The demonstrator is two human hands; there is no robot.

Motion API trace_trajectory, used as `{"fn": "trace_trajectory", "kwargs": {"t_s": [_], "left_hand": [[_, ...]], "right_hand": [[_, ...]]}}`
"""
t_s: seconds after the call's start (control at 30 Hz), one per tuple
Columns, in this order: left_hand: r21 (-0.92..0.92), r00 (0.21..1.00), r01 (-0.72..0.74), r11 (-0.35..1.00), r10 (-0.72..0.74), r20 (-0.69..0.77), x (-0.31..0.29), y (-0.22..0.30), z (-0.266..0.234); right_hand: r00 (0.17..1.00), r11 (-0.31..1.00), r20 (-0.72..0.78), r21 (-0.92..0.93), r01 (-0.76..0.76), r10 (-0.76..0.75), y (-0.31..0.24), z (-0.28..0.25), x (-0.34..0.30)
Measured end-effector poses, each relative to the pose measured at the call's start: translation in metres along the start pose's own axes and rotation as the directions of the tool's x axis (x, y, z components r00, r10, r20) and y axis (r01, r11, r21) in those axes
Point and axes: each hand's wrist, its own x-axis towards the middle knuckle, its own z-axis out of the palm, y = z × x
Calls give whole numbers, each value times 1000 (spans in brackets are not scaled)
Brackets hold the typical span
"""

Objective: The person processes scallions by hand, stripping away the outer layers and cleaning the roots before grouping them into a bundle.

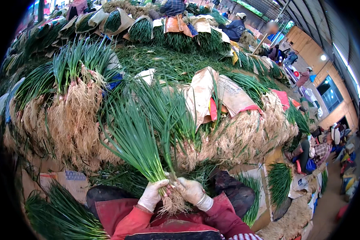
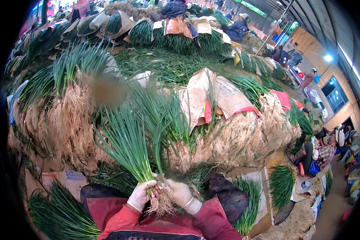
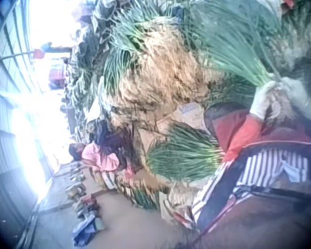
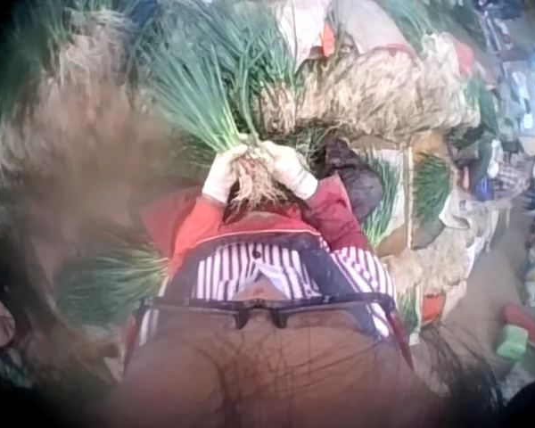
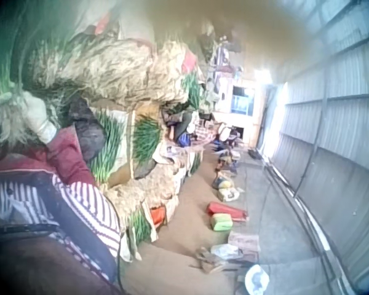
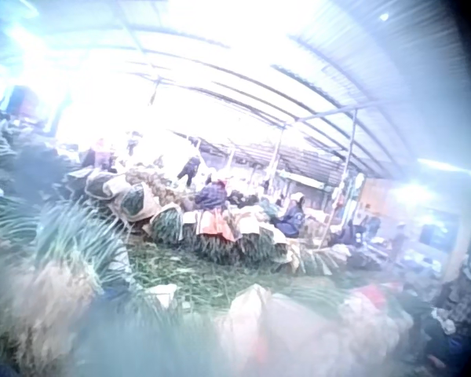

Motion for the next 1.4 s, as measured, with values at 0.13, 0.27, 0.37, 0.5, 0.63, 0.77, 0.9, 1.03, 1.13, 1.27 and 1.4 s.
{"fn": "trace_trajectory", "kwargs": {"t_s": [0.13,0.27,0.37,0.5,0.63,0.77,0.9,1.03,1.13,1.27,1.4], "left_hand": [[-6,999,-44,999,44,-20,-4,4,12],[-18,1000,-9,1000,9,14,1,-8,7],[42,1000,23,999,-22,-21,-6,-6,2],[65,999,27,998,-25,-32,-7,-5,6],[56,999,15,998,-12,-40,-7,-6,0],[50,998,54,997,-54,-11,-6,-6,6],[26,1000,16,1000,-15,-21,-9,0,2],[-26,998,-62,998,63,24,-19,9,20],[-58,987,-163,985,163,3,-23,16,22],[-40,993,-114,993,112,-44,-19,13,15],[-97,984,-180,979,179,-13,-21,10,21]], "right_hand": [[1000,992,8,-120,25,-24,19,6,4],[881,698,418,563,-442,221,29,13,42],[629,102,727,629,-771,275,16,23,63],[746,51,464,833,-551,477,11,43,59],[759,-60,486,856,-514,434,25,56,42],[869,647,310,581,-494,385,35,49,68],[983,985,65,-20,172,-170,37,51,89],[964,936,-173,-258,-241,201,74,43,79],[812,909,506,-411,-72,293,85,41,48],[970,967,206,-244,-77,129,98,20,46],[819,911,-458,-46,-410,345,119,-6,107]]}}
